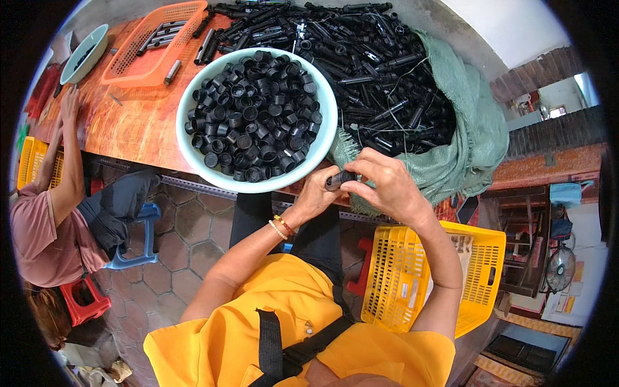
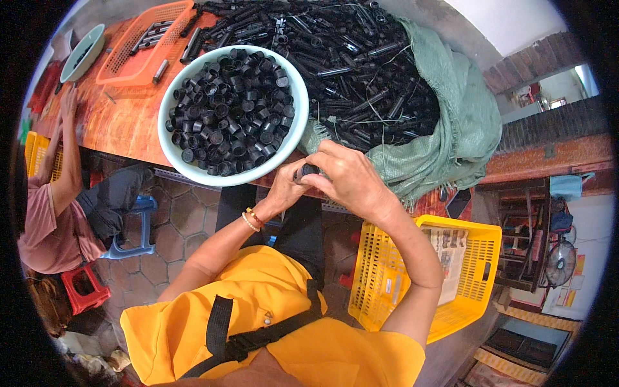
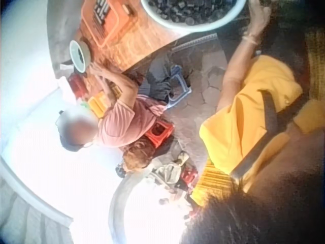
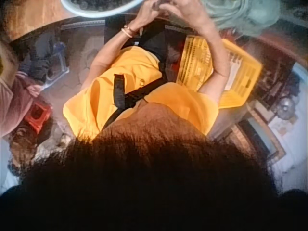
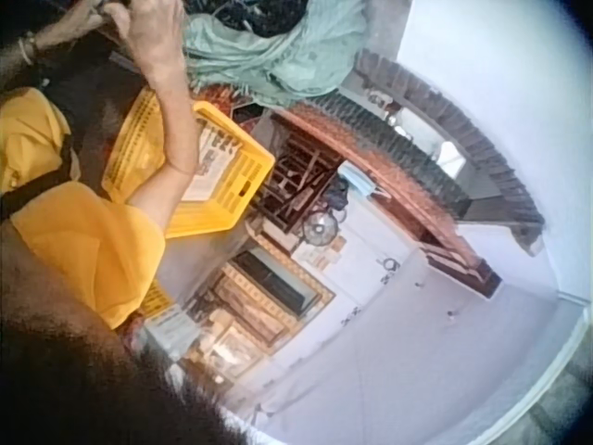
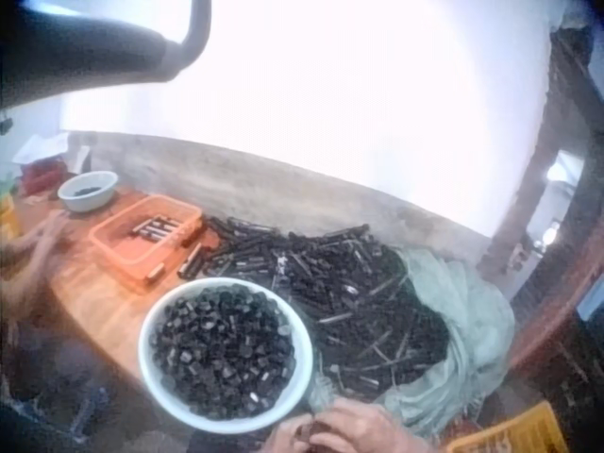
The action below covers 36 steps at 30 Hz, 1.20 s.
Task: The person repeatedly picks a black cap from a bowl and screws it onto a metal rod held in the other hand. After each assembly, the completed unit is placed into a yellow basket. The process continues with multiple units.
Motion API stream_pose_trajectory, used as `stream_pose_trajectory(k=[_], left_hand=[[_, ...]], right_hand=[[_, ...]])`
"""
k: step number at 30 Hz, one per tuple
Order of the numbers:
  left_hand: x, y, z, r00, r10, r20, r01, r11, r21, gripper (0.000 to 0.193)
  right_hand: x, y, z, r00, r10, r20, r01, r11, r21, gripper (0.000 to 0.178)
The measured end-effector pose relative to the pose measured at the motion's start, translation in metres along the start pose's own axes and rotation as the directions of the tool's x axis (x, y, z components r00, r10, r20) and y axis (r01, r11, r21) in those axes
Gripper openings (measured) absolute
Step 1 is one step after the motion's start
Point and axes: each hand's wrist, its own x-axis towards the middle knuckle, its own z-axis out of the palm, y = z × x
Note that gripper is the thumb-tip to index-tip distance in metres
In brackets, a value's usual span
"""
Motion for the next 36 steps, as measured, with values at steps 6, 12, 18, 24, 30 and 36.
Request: stream_pose_trajectory(k=[6, 12, 18, 24, 30, 36], left_hand=[[0.0, 0.001, -0.002, 0.999, -0.045, 0.014, 0.044, 0.998, 0.048, 0.02], [0.0, 0.013, -0.004, 0.995, -0.094, 0.031, 0.094, 0.996, 0.011, 0.021], [-0.002, -0.011, 0.0, 0.998, -0.067, 0.023, 0.065, 0.996, 0.057, 0.019], [-0.001, -0.006, -0.001, 0.998, -0.06, 0.008, 0.06, 0.998, -0.017, 0.022], [0.0, 0.005, -0.001, 0.999, -0.044, -0.021, 0.041, 0.992, -0.12, 0.028], [-0.002, 0.001, -0.002, 0.997, -0.068, 0.021, 0.069, 0.996, -0.058, 0.026]], right_hand=[[-0.003, -0.005, 0.006, 0.997, 0.042, -0.064, -0.047, 0.997, -0.069, 0.023], [-0.003, -0.012, 0.012, 0.985, 0.132, -0.113, -0.141, 0.987, -0.078, 0.026], [-0.004, -0.009, 0.021, 0.979, 0.117, -0.168, -0.152, 0.965, -0.214, 0.029], [-0.005, -0.008, 0.006, 0.984, 0.131, -0.117, -0.129, 0.991, 0.026, 0.031], [-0.005, 0.004, 0.005, 0.998, -0.023, -0.053, 0.026, 0.997, 0.073, 0.032], [-0.006, 0.008, 0.01, 0.997, 0.015, -0.076, 0.0, 0.981, 0.192, 0.024]])
